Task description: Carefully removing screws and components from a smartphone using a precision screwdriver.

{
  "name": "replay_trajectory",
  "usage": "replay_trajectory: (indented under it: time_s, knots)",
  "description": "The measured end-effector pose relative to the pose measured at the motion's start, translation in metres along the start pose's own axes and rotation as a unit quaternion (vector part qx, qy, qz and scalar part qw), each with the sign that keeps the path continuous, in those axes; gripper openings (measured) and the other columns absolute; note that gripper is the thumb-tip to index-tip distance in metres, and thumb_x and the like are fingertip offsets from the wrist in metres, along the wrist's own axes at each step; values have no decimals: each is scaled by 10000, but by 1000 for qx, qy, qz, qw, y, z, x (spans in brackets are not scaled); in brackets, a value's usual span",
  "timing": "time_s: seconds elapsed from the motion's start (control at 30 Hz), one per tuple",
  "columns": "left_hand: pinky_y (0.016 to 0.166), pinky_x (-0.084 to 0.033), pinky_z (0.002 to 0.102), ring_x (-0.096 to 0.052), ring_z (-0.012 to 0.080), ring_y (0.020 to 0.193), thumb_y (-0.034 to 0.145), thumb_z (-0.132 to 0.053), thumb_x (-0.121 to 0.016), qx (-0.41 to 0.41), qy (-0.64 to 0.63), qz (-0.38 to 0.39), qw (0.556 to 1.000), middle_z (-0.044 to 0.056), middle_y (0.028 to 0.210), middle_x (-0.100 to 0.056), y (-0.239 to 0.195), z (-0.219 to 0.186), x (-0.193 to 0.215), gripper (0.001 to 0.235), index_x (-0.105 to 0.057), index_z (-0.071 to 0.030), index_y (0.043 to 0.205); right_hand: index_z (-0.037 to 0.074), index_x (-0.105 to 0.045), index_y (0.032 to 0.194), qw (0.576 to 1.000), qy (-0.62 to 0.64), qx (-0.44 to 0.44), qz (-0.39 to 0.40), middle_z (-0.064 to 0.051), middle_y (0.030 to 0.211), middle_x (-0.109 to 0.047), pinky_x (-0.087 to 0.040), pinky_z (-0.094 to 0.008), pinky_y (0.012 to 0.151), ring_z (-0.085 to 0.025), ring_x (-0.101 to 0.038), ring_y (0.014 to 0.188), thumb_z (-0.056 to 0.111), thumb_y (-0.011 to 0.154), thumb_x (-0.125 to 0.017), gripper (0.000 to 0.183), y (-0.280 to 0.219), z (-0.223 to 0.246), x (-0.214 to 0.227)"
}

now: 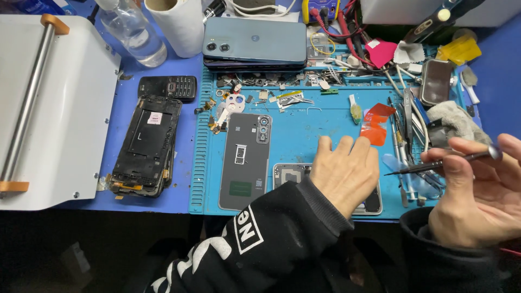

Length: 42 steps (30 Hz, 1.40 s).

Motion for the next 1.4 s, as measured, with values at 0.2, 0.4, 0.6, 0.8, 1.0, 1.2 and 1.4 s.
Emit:
replay_trajectory:
  time_s: [0.2,0.4,0.6,0.8,1.0,1.2,1.4]
  knots:
    - [751,-364,431,-549,238,915,862,-127,-623,14,-21,2,1000,46,915,-526,-4,12,42,70,-570,-106,904,-37,-409,1522,1000,2,-11,-6,-201,1201,-642,-628,-395,928,-284,-703,964,-52,1153,-628,429,-3,-4,4]
    - [752,-361,408,-522,260,888,848,-79,-606,103,-17,33,994,67,914,-520,-38,65,95,131,-571,-99,972,-41,-386,1539,1000,-1,-11,2,-193,1190,-633,-636,-403,926,-275,-705,955,-57,1154,-610,446,-1,-3,-2]
    - [780,-390,436,-541,296,915,928,-100,-643,195,24,5,980,86,958,-561,-76,113,118,89,-582,-66,983,-70,-373,1515,1000,-7,-3,2,-217,1162,-634,-647,-423,957,-279,-702,960,-40,1160,-624,436,-6,-21,-1]
    - [782,-401,446,-543,306,913,923,-107,-644,219,45,6,975,98,968,-566,-87,125,121,97,-585,-62,986,-72,-364,1532,1000,-16,8,-7,-203,1147,-624,-650,-414,949,-275,-709,957,-24,1162,-623,454,-7,-24,-2]
    - [778,-402,445,-546,305,918,920,-116,-648,222,48,6,974,95,958,-560,-86,129,123,100,-586,-63,978,-82,-368,1554,1000,-9,-5,-6,-208,1178,-624,-640,-407,972,-275,-701,980,-25,1171,-611,457,-8,-20,-5]
    - [776,-417,441,-547,306,914,920,-109,-664,215,49,8,975,97,959,-556,-87,133,124,108,-587,-59,976,-101,-482,1359,999,-34,-13,-12,-208,1159,-641,-634,-393,943,-257,-712,965,-3,1188,-617,239,-5,-27,-2]
    - [786,-425,441,-549,317,935,919,-84,-683,216,36,5,976,109,988,-554,-91,137,122,138,-587,-50,1012,-96,-528,1312,996,-76,-20,39,-168,1169,-596,-598,-362,953,-214,-661,966,118,1248,-521,224,-11,-49,15]
Point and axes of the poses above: each hand's wrist, its own y-axis towards the middle knuckle, its own x-axis out of the back of the hand, z = x × y, the point moved 5 cm from there along y, towards the middle knuckle
